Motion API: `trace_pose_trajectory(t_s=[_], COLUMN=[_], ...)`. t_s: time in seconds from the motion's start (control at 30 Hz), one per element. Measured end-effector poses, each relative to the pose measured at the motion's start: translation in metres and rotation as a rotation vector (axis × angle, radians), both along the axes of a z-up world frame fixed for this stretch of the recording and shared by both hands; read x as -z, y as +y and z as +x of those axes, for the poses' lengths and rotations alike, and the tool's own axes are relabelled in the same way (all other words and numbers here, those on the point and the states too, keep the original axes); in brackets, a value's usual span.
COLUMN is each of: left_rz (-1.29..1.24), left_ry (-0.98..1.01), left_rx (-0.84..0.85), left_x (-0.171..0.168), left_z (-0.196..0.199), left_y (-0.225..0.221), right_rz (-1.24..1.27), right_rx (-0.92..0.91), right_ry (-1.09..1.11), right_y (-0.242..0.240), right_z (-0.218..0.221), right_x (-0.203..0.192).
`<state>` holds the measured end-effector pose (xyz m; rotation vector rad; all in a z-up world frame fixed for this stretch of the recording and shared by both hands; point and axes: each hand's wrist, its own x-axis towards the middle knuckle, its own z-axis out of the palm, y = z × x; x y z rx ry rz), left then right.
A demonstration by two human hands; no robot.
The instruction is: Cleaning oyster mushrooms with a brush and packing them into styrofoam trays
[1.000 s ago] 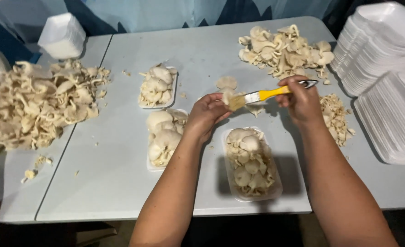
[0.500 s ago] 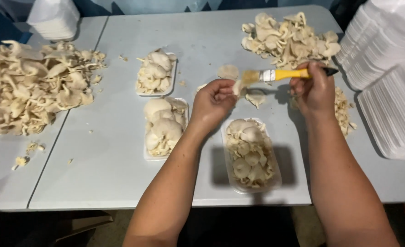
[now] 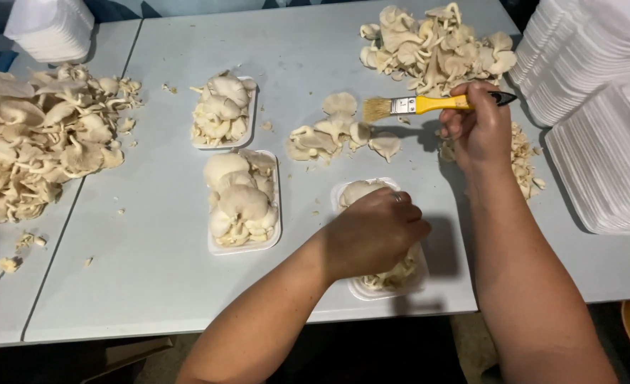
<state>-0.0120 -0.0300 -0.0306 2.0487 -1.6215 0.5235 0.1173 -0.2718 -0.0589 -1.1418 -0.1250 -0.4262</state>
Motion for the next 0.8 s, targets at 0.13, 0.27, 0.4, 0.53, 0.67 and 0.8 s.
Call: trace_pose_trajectory(t_s=[0.13, 0.27, 0.4, 0.53, 0.67, 0.8], left_rz=[0.212, 0.307, 0.337, 0.341, 0.295, 0.300], left_ry=[0.094, 0.187, 0.195, 0.198, 0.148, 0.199], left_rx=[-0.048, -0.056, -0.065, -0.088, -0.094, -0.111], left_x=[0.005, -0.006, -0.009, -0.006, -0.008, -0.004], left_z=[-0.008, -0.015, -0.016, -0.018, -0.017, -0.012], left_y=[-0.009, -0.011, -0.012, -0.012, -0.010, -0.007], right_rz=[-0.055, -0.028, -0.199, -0.429, -0.485, -0.533], right_rx=[0.009, 0.004, 0.151, 0.280, 0.312, 0.343], right_ry=[-0.004, 0.002, 0.009, -0.038, -0.036, -0.104], right_y=[-0.002, 0.001, 0.007, 0.013, 0.013, 0.024], right_z=[0.005, 0.003, -0.002, -0.011, -0.009, -0.021], right_x=[0.006, 0.000, -0.005, -0.011, -0.010, -0.020])
